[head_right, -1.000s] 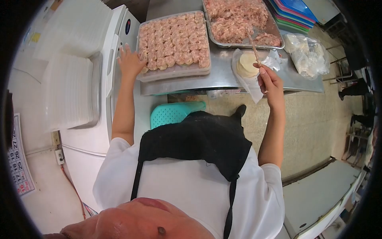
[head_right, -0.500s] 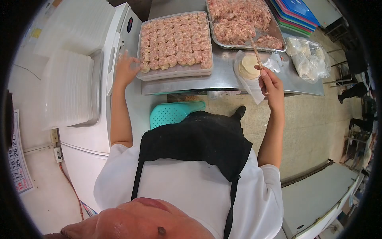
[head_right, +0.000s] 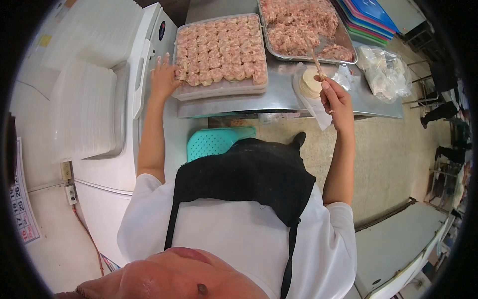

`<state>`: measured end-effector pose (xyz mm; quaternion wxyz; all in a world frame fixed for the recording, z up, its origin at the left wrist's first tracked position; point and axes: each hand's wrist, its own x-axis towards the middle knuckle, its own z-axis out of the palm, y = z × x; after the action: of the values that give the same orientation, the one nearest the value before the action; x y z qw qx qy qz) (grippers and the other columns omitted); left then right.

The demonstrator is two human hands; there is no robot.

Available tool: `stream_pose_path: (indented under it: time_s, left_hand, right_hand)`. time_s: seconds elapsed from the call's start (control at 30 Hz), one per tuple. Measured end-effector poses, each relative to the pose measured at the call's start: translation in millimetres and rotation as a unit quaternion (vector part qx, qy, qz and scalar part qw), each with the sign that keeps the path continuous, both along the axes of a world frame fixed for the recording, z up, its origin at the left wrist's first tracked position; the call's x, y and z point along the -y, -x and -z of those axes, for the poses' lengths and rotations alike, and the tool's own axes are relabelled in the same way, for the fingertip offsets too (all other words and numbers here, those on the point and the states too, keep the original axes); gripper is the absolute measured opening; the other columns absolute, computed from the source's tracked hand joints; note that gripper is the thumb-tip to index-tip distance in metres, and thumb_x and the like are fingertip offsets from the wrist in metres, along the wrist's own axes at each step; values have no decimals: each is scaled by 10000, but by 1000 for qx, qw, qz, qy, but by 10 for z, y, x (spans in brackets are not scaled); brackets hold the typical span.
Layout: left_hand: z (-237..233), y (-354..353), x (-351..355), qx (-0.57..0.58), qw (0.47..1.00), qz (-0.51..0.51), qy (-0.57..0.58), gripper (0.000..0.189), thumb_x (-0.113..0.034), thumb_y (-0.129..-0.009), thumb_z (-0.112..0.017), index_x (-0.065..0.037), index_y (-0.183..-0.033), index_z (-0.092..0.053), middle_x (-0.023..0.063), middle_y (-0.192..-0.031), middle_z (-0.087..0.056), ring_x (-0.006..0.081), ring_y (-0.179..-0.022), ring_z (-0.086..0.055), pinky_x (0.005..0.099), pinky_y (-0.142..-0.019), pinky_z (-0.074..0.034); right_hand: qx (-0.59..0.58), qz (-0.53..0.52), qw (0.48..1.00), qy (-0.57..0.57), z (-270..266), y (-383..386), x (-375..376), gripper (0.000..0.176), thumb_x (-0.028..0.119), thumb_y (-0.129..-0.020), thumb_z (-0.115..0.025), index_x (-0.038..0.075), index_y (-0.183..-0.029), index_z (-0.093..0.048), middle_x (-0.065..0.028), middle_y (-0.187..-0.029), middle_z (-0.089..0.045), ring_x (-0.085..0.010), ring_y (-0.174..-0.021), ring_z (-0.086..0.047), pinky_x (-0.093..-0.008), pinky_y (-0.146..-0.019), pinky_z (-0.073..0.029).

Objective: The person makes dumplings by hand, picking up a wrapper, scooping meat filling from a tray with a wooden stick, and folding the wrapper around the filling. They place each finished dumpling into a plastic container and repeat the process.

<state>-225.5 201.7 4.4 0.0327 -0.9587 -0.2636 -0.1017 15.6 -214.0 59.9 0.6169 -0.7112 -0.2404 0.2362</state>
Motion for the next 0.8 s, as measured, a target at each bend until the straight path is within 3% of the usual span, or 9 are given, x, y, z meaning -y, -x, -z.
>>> stream_pose_path:
  time_s: [0.33, 0.43, 0.53, 0.8]
  left_hand:
    - [-318, -49, 245, -30, 994, 67, 76, 457, -300, -590, -837, -127, -887, -536, 156, -1454, -355, 410, -1383, -225, 601, -1053, -267]
    - [-116, -88, 233, 18, 993, 100, 52, 434, -283, -613, -818, -122, -905, -540, 161, -1449, -355, 413, -1379, -231, 592, -1060, -262]
    - [-72, -91, 87, -10, 998, 35, 42, 414, -263, -631, -800, -111, -917, -542, 162, -1451, -348, 412, -1375, -242, 579, -1061, -269]
    - [-146, -138, 232, 12, 989, 116, 95, 482, -286, -606, -820, -122, -968, -548, 164, -1443, -363, 418, -1361, -261, 558, -1072, -253]
  right_hand:
    - [11, 11, 1000, 5, -1, 9, 61, 329, 271, -976, -503, 22, -1150, -629, 68, -601, -391, -18, -480, -313, -193, -432, -217]
    - [-2, 13, 1000, -3, -27, 21, 1, 329, 271, -976, -504, 21, -1149, -630, 67, -601, -394, -18, -475, -311, -192, -432, -220]
    - [2, -2, 1000, -11, -38, 12, -7, 329, 271, -976, -506, 23, -1152, -630, 66, -601, -397, -18, -470, -309, -192, -429, -220]
    - [-13, 16, 1000, -3, 23, 19, 74, 334, 280, -975, -508, 27, -1156, -631, 68, -612, -404, -14, -472, -307, -189, -426, -215]
